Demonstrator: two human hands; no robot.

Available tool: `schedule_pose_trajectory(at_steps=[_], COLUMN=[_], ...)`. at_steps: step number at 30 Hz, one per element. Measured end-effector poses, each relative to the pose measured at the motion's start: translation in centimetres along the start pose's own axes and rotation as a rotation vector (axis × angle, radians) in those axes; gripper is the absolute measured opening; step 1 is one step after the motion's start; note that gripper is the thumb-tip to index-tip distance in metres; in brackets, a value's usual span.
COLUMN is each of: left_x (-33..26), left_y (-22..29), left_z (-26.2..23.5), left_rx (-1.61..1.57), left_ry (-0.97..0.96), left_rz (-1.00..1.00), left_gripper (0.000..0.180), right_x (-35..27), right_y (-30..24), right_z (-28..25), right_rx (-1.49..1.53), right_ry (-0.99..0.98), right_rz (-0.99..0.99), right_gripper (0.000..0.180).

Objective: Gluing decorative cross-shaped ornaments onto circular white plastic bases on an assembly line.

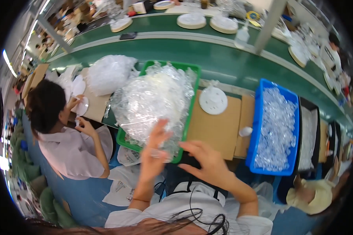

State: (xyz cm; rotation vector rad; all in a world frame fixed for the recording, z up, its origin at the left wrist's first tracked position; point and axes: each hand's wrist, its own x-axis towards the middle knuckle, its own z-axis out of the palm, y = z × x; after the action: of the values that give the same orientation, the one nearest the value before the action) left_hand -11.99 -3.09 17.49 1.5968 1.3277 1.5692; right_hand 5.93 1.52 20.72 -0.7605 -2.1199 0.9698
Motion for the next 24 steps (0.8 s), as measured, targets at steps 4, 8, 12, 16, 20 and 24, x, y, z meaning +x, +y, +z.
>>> schedule_pose_trajectory(at_steps=[4, 8, 12, 16, 20, 24], left_x=[-1.1, -1.3, 0.6, 0.9, -0.1, 0.8], left_y=[-2.8, -4.0, -10.7, -17.0, -17.7, -18.2], left_z=[7.6, 12.2, 15.9, 17.5, 17.7, 16.8], left_rx=[-0.071, -0.318, 0.263, 0.991, 1.001, 0.801], left_ry=[-0.119, -0.149, -0.187, -0.218, -0.249, -0.224], left_rz=[-0.045, -0.239, -0.142, -0.051, -0.022, -0.018], left_gripper=[0.05, 0.056, 0.051, 0.05, 0.046, 0.046], right_x=[-3.7, -7.0, -8.2, -9.0, -10.0, -9.0], right_y=[4.8, 9.6, 12.2, 12.8, 14.4, 14.9], right_z=[1.0, -0.2, -3.0, -3.0, -2.8, -2.3], right_rx=[-0.067, 0.598, 1.05, 1.272, 1.301, 1.212], right_ry=[-0.012, 0.352, 0.61, 0.607, 0.623, 0.601], right_rz=[0.057, 0.564, 0.584, 0.608, 0.575, 0.645], right_gripper=[0.037, 0.025, 0.023, 0.024, 0.027, 0.025])
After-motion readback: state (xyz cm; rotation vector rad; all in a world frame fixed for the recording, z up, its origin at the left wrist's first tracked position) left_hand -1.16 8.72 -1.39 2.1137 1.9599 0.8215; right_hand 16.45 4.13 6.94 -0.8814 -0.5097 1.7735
